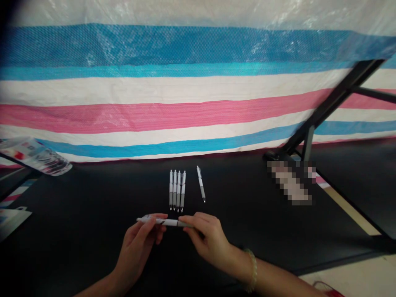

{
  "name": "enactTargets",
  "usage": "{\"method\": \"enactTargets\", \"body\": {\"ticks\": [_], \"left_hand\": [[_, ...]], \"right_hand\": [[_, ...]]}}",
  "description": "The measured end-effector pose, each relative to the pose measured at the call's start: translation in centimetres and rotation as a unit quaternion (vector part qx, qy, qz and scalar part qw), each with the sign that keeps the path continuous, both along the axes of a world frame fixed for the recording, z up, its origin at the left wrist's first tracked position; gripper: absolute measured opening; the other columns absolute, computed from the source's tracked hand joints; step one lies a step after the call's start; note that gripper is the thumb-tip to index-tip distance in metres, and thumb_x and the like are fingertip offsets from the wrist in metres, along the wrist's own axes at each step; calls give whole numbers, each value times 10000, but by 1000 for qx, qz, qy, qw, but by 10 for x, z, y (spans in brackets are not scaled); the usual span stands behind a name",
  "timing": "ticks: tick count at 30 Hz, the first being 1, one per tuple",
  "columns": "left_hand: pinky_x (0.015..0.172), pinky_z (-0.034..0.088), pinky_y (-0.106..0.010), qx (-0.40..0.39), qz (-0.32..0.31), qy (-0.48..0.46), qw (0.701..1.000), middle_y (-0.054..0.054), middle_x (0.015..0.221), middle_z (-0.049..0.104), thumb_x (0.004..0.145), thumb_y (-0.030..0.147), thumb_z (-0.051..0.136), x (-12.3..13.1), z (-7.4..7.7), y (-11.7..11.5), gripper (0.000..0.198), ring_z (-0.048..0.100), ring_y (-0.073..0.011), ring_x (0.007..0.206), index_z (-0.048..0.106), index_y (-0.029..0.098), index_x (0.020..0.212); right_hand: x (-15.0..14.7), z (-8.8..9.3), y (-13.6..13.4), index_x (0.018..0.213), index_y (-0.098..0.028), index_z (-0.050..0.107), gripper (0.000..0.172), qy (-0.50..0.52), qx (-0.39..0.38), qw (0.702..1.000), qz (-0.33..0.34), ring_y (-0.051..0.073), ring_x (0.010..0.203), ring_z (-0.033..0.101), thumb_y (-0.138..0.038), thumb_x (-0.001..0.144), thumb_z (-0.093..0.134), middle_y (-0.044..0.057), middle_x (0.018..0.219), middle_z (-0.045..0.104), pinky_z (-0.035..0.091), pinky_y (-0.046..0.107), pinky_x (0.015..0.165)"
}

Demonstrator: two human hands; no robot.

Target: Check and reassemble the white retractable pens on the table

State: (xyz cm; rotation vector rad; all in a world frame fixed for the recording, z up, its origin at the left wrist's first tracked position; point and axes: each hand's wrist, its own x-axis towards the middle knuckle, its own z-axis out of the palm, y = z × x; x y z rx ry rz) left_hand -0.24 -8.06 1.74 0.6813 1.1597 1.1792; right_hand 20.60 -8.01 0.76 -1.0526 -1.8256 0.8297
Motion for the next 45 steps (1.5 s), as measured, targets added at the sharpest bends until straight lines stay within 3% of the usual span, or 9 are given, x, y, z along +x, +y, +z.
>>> {"method": "enactTargets", "body": {"ticks": [6,11,16,21,25,29,34,39,45], "left_hand": [[519,472,-251,25,29,-6,999,-67,638,696,747,459,803,-3,0,0,344,581,-159,583,823,122,812],[520,465,-261,24,21,-33,999,-87,654,709,759,438,797,-2,-1,-5,339,587,-168,586,826,107,827],[520,461,-268,4,21,-58,998,-93,640,707,729,420,818,-1,1,-6,332,584,-169,573,829,98,809],[516,451,-273,-10,22,-71,997,-99,635,706,717,390,817,-1,7,-7,306,580,-172,567,828,93,792],[524,454,-280,-8,29,-73,997,-103,641,709,727,376,805,-1,7,-5,289,584,-178,578,829,97,797],[534,460,-282,-10,30,-82,996,-109,660,720,738,368,793,-2,4,-3,283,593,-182,590,834,102,826],[535,458,-282,-6,28,-81,996,-107,650,717,742,360,783,-2,4,-2,277,591,-180,584,833,98,819],[538,452,-276,1,26,-89,996,-101,655,722,756,361,779,-3,5,-2,272,587,-171,586,836,105,831],[532,446,-283,-10,11,-72,997,-118,661,735,740,377,802,-2,7,0,298,586,-174,575,838,97,836]], "right_hand": [[-1,1,-3,799,-167,658,492,44,-254,964,57,114,504,471,-513,1044,407,-13,580,559,324,224,470],[1,1,-6,850,-188,588,372,50,-205,977,14,105,555,412,-545,954,594,-45,647,493,300,228,504],[3,1,-8,688,-188,578,572,46,-262,963,37,102,493,405,-586,1041,368,-32,564,478,289,237,471],[4,4,-8,837,-198,573,427,64,-209,976,8,115,575,443,-601,974,531,-27,686,511,329,235,515],[4,2,-8,665,-197,537,543,47,-241,969,9,107,506,399,-551,1048,385,-27,579,465,282,244,476],[3,2,-8,850,-203,585,382,93,-208,973,-40,122,568,428,-562,976,558,-32,667,489,336,239,513],[4,1,-7,614,-195,543,588,63,-236,970,-21,109,482,403,-568,1041,392,-26,543,446,282,252,467],[4,2,-7,860,-192,618,410,135,-239,961,-33,115,536,469,-590,956,582,-20,659,551,344,232,487],[0,-2,-5,751,-180,600,470,175,-289,941,-31,84,450,462,-574,996,531,-21,587,558,307,210,433]]}}
